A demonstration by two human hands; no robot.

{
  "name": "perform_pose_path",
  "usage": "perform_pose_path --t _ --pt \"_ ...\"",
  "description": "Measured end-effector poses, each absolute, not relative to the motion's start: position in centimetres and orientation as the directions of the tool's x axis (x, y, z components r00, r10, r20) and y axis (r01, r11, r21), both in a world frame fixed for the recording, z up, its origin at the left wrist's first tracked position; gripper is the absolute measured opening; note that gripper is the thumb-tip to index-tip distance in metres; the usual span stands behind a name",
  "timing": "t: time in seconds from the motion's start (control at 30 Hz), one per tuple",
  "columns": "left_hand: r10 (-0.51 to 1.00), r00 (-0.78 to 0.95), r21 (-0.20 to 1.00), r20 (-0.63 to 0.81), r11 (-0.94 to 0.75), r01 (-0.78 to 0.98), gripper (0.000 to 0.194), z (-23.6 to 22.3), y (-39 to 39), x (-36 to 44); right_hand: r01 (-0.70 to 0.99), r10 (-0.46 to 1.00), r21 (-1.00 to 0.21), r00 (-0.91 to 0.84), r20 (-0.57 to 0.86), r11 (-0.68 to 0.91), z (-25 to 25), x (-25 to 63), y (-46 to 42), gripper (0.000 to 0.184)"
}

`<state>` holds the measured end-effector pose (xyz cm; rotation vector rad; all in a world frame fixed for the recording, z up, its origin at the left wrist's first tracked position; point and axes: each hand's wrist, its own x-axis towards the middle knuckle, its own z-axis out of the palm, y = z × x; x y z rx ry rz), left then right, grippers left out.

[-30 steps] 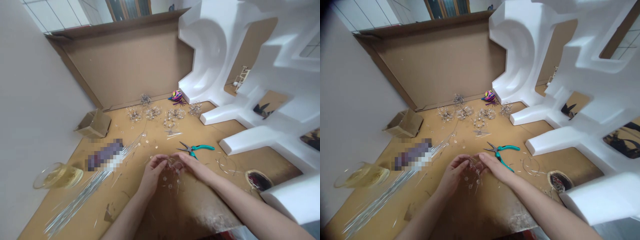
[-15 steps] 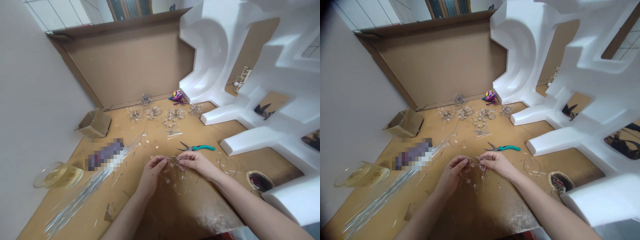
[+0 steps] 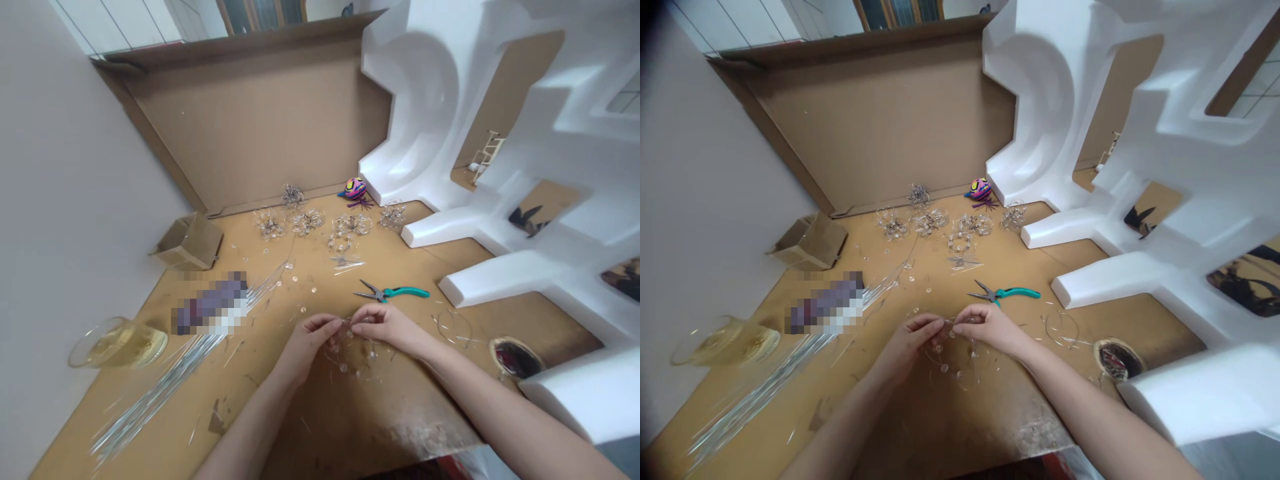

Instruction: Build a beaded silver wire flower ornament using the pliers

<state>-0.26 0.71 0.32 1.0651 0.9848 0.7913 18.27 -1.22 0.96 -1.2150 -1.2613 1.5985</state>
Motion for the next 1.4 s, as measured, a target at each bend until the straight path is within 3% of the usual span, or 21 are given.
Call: perform_pose_path --t 0.27,0.67,1.4 --pt "0.857 0.436 0.854 -0.277 0.427 -0.297 0.022 0.6 1.5 -0.8 -0.163 0.969 -0.970 -0.199 -0.145 -0.179 0.5 18.7 -0.9 0.023" --pt "0.854 0.473 0.924 -0.216 0.336 -0.184 0.020 0.2 1.4 -1.1 -0.402 0.935 -0.856 -0.271 -0.227 -0.324 0.9 19.0 -0.9 0.023" --pt "0.847 0.482 0.872 -0.225 0.396 -0.289 0.011 0.1 1.2 -0.8 -0.415 0.935 -0.849 -0.274 -0.225 -0.326 1.4 19.1 -0.9 0.024"
